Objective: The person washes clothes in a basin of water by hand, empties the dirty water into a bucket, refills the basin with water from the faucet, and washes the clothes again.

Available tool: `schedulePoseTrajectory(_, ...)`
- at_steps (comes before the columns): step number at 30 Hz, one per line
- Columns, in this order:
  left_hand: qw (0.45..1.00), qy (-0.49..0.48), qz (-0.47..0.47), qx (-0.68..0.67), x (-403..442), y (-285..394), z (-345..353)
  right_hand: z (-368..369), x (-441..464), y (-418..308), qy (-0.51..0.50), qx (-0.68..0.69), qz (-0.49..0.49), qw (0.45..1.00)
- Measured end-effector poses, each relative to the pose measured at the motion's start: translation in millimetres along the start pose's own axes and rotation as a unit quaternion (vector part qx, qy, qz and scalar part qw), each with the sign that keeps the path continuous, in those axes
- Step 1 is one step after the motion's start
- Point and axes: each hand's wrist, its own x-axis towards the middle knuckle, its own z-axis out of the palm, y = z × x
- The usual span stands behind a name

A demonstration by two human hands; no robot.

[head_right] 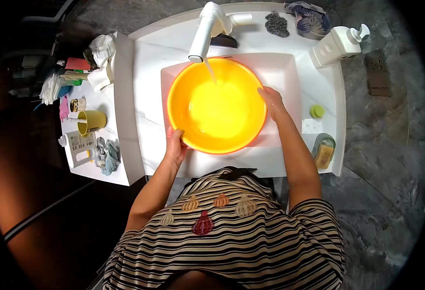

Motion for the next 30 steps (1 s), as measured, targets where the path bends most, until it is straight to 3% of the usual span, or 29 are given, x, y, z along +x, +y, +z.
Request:
schedulePoseTrajectory(2, 1.0, 0.023, -0.003, -0.011, 12.8, -12.9, 9.0, -9.0, 1.3, 7.0, 0.034, 0.003, 0.012, 0.999)
schedulePoseTrajectory(5, 0.996, 0.012, -0.008, 0.089, 37.1, -34.8, -4.0, -11.7, 0.2, 17.3, 0.083, 0.0, 0.014, 0.996)
schedulePoseTrajectory(8, 0.966, 0.028, -0.042, 0.255, 50.0, -36.2, -17.1, -7.2, -11.0, 17.0, 0.103, 0.001, -0.008, 0.995)
schedulePoseTrajectory(9, 0.967, 0.029, -0.043, 0.25, 45.2, -29.6, -14.3, -6.5, -14.5, 15.7, 0.108, 0.01, -0.018, 0.994)
schedulePoseTrajectory(11, 0.918, 0.075, -0.065, 0.383, 36.7, -21.1, -11.8, -9.6, -6.5, 28.6, 0.146, -0.014, -0.048, 0.988)
schedulePoseTrajectory(12, 0.856, 0.142, 0.115, 0.484, 62.6, -58.5, -44.4, -12.3, -2.7, 31.4, 0.185, -0.033, -0.078, 0.979)
schedulePoseTrajectory(13, 0.859, 0.142, 0.115, 0.478, 54.2, -47.2, -41.5, -16.1, -9.6, 28.0, 0.185, -0.039, -0.082, 0.978)
schedulePoseTrajectory(15, 0.886, 0.095, 0.215, 0.4, 28.4, -15.7, -30.2, -25.3, -32.9, 27.3, 0.196, -0.225, -0.172, 0.939)
schedulePoseTrajectory(16, 0.931, 0.046, 0.168, 0.321, 1.4, 17.2, -12.0, -27.0, -42.3, 31.6, 0.195, -0.231, -0.176, 0.937)
schedulePoseTrajectory(17, 0.964, -0.006, 0.119, 0.236, -28.2, 53.3, 6.6, -28.6, -51.4, 38.7, 0.181, -0.308, -0.24, 0.903)
schedulePoseTrajectory(18, 0.961, -0.062, 0.15, 0.223, -48.9, 77.8, 11.5, -32.1, -61.8, 45.4, 0.165, -0.382, -0.3, 0.859)
schedulePoseTrajectory(20, 0.956, -0.176, 0.173, 0.155, -88.7, 123.5, 16.0, -28.6, -90.0, 57.1, 0.134, -0.429, -0.311, 0.837)
schedulePoseTrajectory(21, 0.953, -0.232, 0.165, 0.102, -111.0, 145.9, 20.0, -24.1, -101.2, 61.8, 0.103, -0.467, -0.32, 0.818)
schedulePoseTrajectory(22, 0.928, -0.351, 0.122, -0.01, -133.7, 168.2, 23.5, -19.8, -107.9, 65.9, 0.101, -0.474, -0.316, 0.816)
schedulePoseTrajectory(25, 0.86, -0.502, 0.047, -0.075, -192.8, 206.3, 37.3, -10.4, -124.7, 80.0, 0.136, -0.456, -0.351, 0.806)
schedulePoseTrajectory(27, 0.826, -0.56, 0.036, -0.055, -207.1, 208.5, 33.7, -3.5, -126.3, 80.7, 0.165, -0.485, -0.376, 0.772)
schedulePoseTrajectory(30, 0.807, -0.589, 0.03, -0.031, -203.7, 206.4, 19.8, -5.4, -123.0, 82.0, 0.179, -0.484, -0.348, 0.783)
